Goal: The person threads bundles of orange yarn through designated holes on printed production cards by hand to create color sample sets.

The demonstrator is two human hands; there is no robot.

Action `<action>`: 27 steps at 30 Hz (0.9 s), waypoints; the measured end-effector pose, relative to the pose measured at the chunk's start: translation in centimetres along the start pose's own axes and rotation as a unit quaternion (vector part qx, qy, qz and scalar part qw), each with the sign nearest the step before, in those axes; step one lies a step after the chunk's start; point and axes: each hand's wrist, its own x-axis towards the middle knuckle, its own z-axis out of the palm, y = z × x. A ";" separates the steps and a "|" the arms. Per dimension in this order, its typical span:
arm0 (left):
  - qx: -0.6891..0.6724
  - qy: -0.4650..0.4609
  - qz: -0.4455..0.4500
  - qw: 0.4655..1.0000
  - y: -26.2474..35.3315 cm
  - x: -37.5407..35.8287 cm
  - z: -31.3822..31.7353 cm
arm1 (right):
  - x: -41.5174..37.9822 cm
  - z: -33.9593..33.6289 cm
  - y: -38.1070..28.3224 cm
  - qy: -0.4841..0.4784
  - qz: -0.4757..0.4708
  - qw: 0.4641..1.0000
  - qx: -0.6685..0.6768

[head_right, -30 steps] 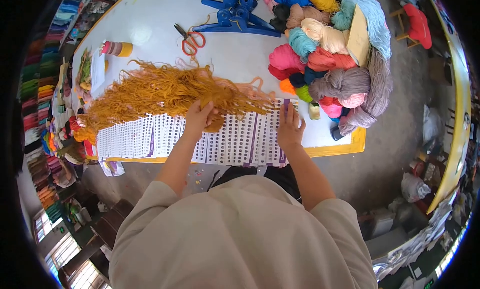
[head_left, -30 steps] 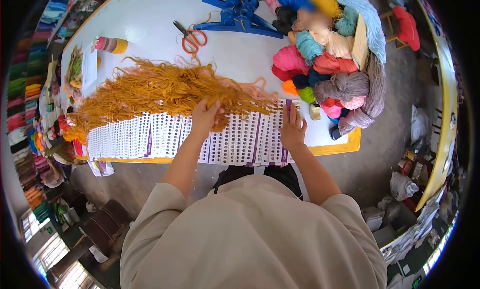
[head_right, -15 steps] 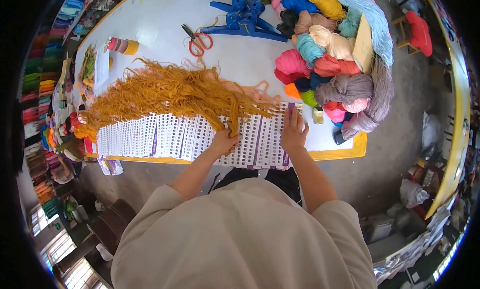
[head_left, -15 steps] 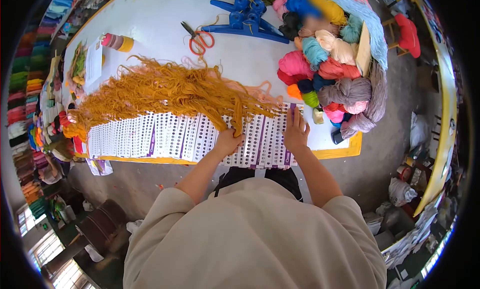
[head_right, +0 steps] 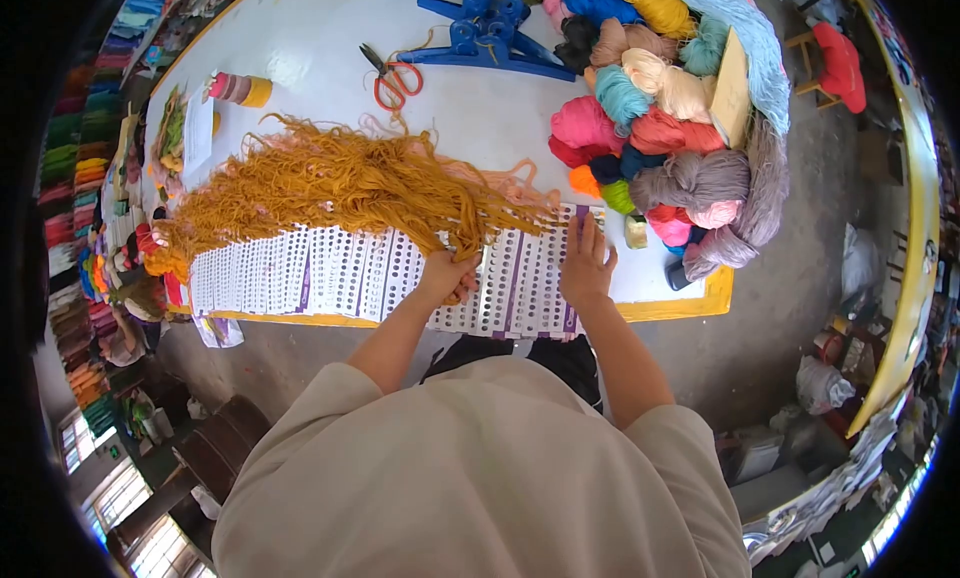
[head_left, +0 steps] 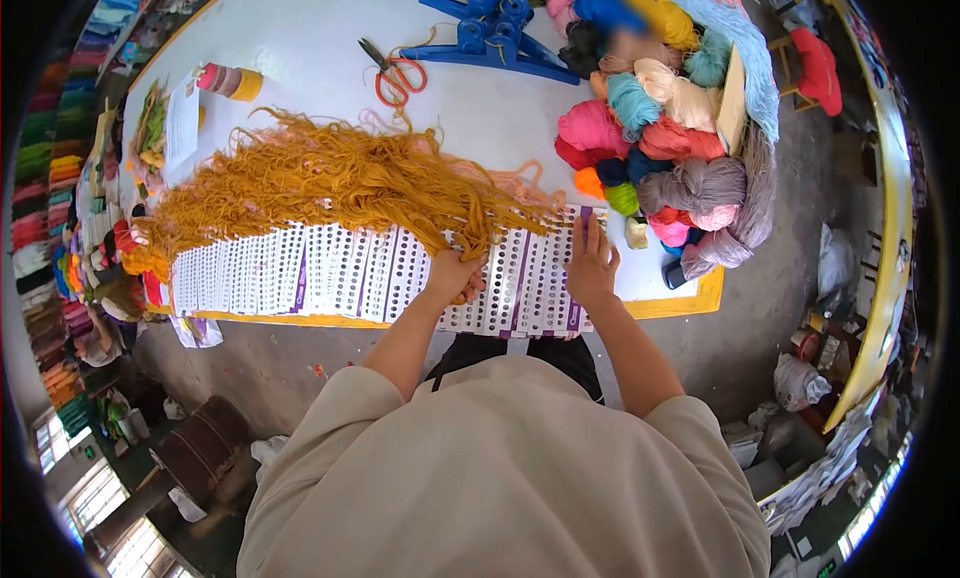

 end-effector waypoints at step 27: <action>0.007 0.006 -0.015 1.000 0.3 0.0 0.0 | 0.1 -0.1 0.7 0.027 -0.036 0.999 0.016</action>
